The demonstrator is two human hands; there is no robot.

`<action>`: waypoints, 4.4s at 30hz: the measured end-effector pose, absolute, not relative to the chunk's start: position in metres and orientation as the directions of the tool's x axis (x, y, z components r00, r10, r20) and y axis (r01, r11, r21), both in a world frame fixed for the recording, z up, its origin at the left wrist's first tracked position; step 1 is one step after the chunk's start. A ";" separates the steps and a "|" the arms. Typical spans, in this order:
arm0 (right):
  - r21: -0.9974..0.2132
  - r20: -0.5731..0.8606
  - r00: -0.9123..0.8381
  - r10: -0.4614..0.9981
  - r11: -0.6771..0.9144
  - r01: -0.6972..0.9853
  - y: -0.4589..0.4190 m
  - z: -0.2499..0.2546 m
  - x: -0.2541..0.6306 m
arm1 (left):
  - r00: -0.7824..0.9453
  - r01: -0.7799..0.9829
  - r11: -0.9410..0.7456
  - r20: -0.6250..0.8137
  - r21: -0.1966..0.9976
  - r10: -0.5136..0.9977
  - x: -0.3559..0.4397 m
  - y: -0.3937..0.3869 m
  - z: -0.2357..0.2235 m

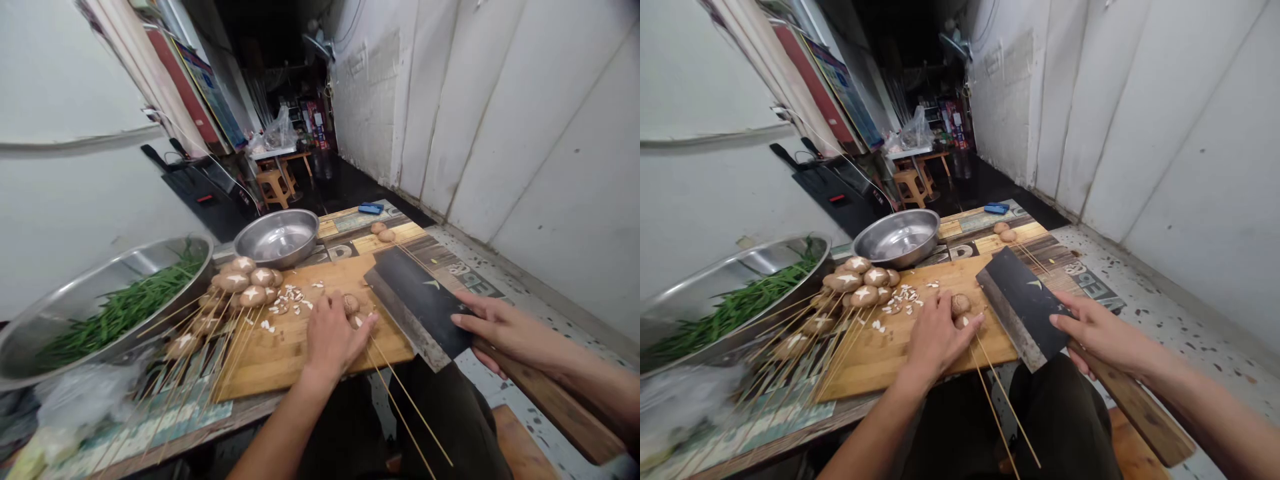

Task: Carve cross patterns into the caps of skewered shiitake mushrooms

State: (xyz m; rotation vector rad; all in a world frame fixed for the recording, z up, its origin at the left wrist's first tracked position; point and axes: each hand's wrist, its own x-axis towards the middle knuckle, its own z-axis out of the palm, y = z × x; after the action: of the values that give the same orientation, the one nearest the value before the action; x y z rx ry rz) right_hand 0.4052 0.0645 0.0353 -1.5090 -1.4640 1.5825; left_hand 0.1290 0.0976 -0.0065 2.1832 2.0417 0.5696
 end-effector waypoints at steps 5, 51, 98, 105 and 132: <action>-0.913 -0.384 -0.209 0.899 -0.336 0.232 0.054 0.030 0.410 | 0.271 0.907 -0.255 0.000 0.335 0.963 0.134 0.115 0.018; -0.839 -0.538 -0.202 0.818 -0.497 0.222 0.034 0.039 0.385 | 0.412 0.688 -0.669 0.607 0.282 0.679 0.127 0.110 -0.038; 0.549 0.219 -0.515 0.829 0.331 0.767 -0.023 0.036 0.317 | 0.453 0.765 -0.627 0.571 0.145 0.685 0.133 0.103 -0.038; 0.596 0.205 -0.468 0.860 0.269 0.756 -0.021 0.034 0.303 | 0.472 0.722 -0.677 0.613 0.143 0.633 0.133 0.105 -0.037; -0.870 -0.426 -0.177 0.887 -0.348 0.349 0.029 0.035 0.403 | 0.353 0.809 -0.565 0.635 0.163 0.688 0.132 0.101 -0.040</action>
State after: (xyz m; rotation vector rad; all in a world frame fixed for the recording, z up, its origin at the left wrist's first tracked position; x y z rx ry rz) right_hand 0.4034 0.0290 0.0353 -1.6319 -1.4215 1.5480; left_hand 0.1325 0.1010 -0.0398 2.7262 1.5264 1.1266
